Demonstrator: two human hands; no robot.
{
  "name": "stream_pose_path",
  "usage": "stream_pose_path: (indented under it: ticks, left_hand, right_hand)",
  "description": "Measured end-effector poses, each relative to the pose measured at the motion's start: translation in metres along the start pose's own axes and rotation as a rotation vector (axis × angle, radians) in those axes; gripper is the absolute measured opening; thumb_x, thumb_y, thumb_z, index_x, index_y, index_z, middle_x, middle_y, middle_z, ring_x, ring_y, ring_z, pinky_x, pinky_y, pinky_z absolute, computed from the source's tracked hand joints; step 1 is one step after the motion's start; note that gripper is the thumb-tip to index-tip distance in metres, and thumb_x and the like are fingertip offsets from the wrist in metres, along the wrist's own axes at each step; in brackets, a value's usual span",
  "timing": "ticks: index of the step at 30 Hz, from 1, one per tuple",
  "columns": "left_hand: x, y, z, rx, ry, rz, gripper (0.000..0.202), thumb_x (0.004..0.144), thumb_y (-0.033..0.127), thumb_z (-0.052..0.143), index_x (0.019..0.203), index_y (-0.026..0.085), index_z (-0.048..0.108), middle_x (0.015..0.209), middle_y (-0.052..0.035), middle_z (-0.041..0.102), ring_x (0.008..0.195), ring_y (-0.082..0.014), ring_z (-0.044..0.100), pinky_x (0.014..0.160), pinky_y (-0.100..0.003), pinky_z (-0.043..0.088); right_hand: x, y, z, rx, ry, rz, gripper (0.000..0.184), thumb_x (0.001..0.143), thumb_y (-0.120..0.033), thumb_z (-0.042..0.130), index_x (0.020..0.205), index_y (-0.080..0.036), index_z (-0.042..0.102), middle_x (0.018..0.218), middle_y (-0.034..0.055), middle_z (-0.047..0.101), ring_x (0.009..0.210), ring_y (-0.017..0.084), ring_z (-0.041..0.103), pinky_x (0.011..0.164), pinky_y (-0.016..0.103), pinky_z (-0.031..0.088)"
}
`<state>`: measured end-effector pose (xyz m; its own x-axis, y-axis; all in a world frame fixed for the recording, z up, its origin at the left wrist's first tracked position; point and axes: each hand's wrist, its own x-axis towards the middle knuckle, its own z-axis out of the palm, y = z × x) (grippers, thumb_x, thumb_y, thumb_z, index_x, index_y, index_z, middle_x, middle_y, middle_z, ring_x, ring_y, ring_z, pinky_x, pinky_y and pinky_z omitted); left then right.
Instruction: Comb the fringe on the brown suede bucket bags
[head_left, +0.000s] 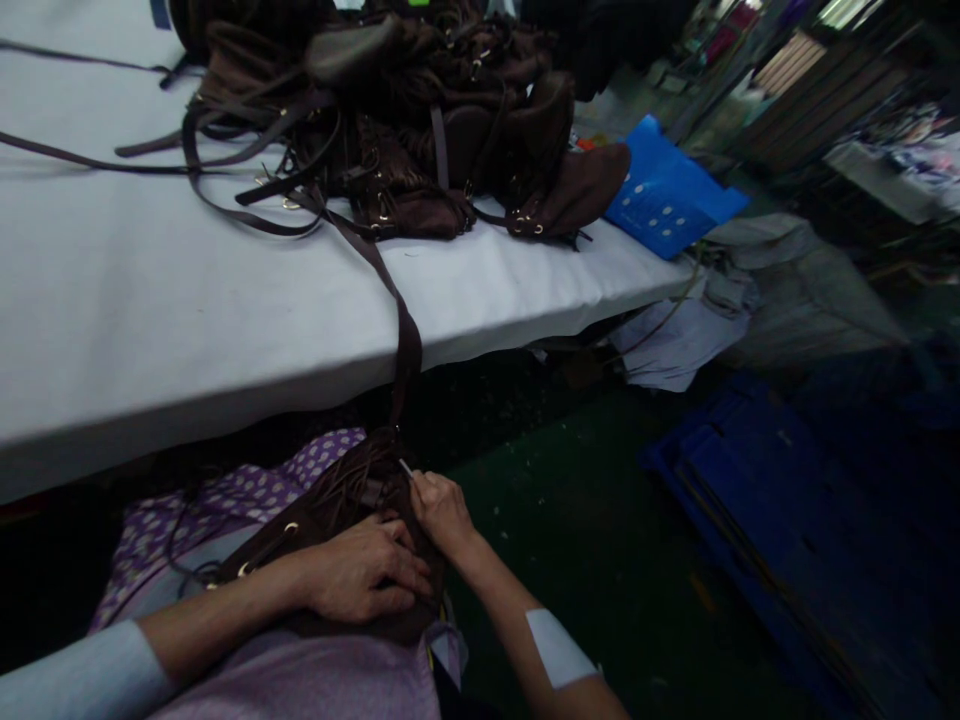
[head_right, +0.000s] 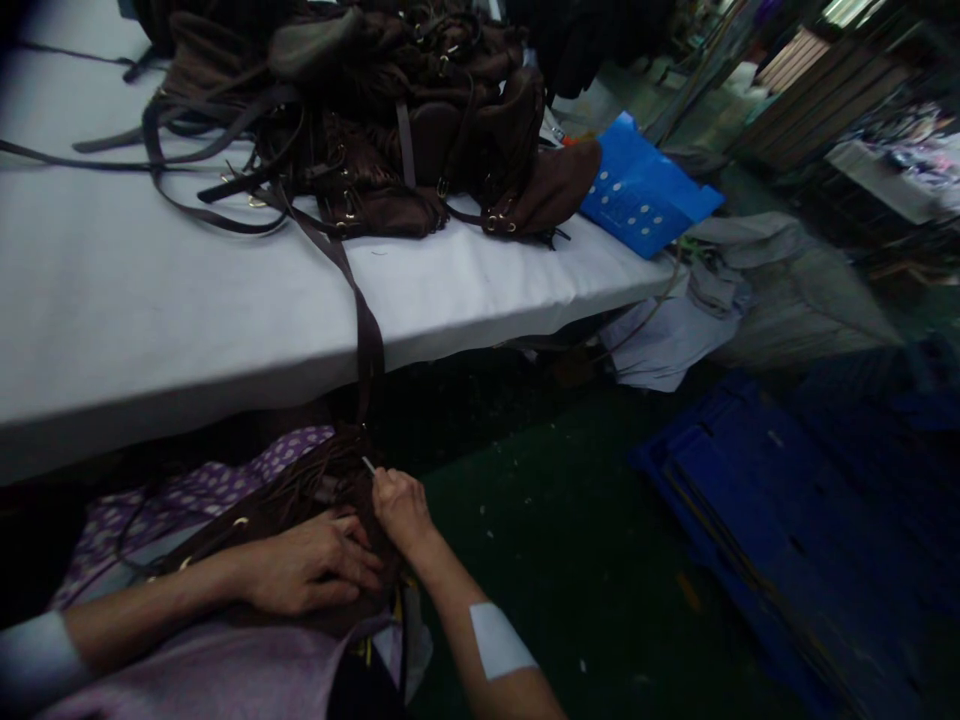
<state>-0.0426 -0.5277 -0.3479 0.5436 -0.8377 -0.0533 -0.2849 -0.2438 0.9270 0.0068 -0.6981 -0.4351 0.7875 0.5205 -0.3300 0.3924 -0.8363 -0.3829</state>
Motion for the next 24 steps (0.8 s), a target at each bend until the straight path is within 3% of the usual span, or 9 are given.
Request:
stream_pose_path:
  ticks: [6, 11, 15, 19, 21, 24]
  left_hand:
    - [-0.004, -0.010, 0.006, 0.005, 0.031, -0.010, 0.032, 0.088, 0.021, 0.052, 0.115, 0.033, 0.063, 0.114, 0.0061, 0.068, 0.103, -0.0200, 0.056, 0.096, -0.035, 0.031]
    - [0.000, -0.013, 0.009, -0.009, 0.038, 0.043, 0.031, 0.088, 0.021, 0.052, 0.113, 0.034, 0.064, 0.109, 0.0066, 0.070, 0.102, -0.0182, 0.059, 0.098, -0.034, 0.029]
    - [-0.002, -0.010, 0.005, -0.034, 0.062, 0.058, 0.030, 0.086, 0.020, 0.054, 0.111, 0.033, 0.065, 0.109, 0.0068, 0.070, 0.100, -0.0176, 0.059, 0.096, -0.033, 0.031]
    - [-0.004, -0.008, 0.002, -0.065, 0.046, 0.055, 0.030, 0.088, 0.019, 0.052, 0.112, 0.032, 0.065, 0.110, 0.0054, 0.070, 0.100, -0.0166, 0.060, 0.096, -0.032, 0.031]
    - [-0.004, -0.008, 0.003, -0.076, 0.045, 0.056, 0.031, 0.088, 0.019, 0.053, 0.113, 0.032, 0.065, 0.112, 0.0046, 0.070, 0.103, -0.0169, 0.060, 0.098, -0.032, 0.030]
    - [-0.002, -0.009, 0.005, -0.076, 0.034, 0.054, 0.031, 0.087, 0.019, 0.054, 0.113, 0.032, 0.064, 0.114, 0.0048, 0.069, 0.106, -0.0173, 0.059, 0.098, -0.033, 0.029]
  right_hand:
    - [0.018, 0.039, 0.028, 0.091, -0.040, 0.269, 0.024, 0.091, -0.021, 0.049, 0.077, -0.014, 0.067, 0.075, 0.0113, 0.069, 0.072, 0.016, 0.065, 0.061, 0.022, 0.039]
    - [0.020, 0.047, 0.040, 0.270, -0.013, 0.378, 0.028, 0.091, -0.040, 0.055, 0.085, -0.014, 0.064, 0.079, 0.0020, 0.066, 0.069, 0.013, 0.062, 0.064, 0.027, 0.049]
    - [0.007, 0.071, 0.022, 0.419, 0.074, 0.418, 0.033, 0.091, -0.044, 0.053, 0.084, -0.013, 0.062, 0.070, -0.0027, 0.062, 0.055, 0.008, 0.057, 0.054, 0.023, 0.049]
    - [-0.016, 0.095, -0.008, 0.482, 0.200, 0.449, 0.042, 0.092, -0.049, 0.047, 0.086, -0.010, 0.064, 0.064, 0.0004, 0.061, 0.049, 0.010, 0.055, 0.046, 0.023, 0.044]
    - [-0.020, 0.089, -0.015, 0.479, 0.230, 0.428, 0.041, 0.093, -0.048, 0.046, 0.097, -0.010, 0.063, 0.075, 0.0026, 0.064, 0.060, 0.013, 0.060, 0.053, 0.026, 0.049]
    - [-0.011, 0.059, -0.009, 0.438, 0.193, 0.347, 0.031, 0.093, -0.040, 0.052, 0.111, -0.016, 0.059, 0.103, 0.0046, 0.063, 0.084, 0.016, 0.062, 0.072, 0.033, 0.054]
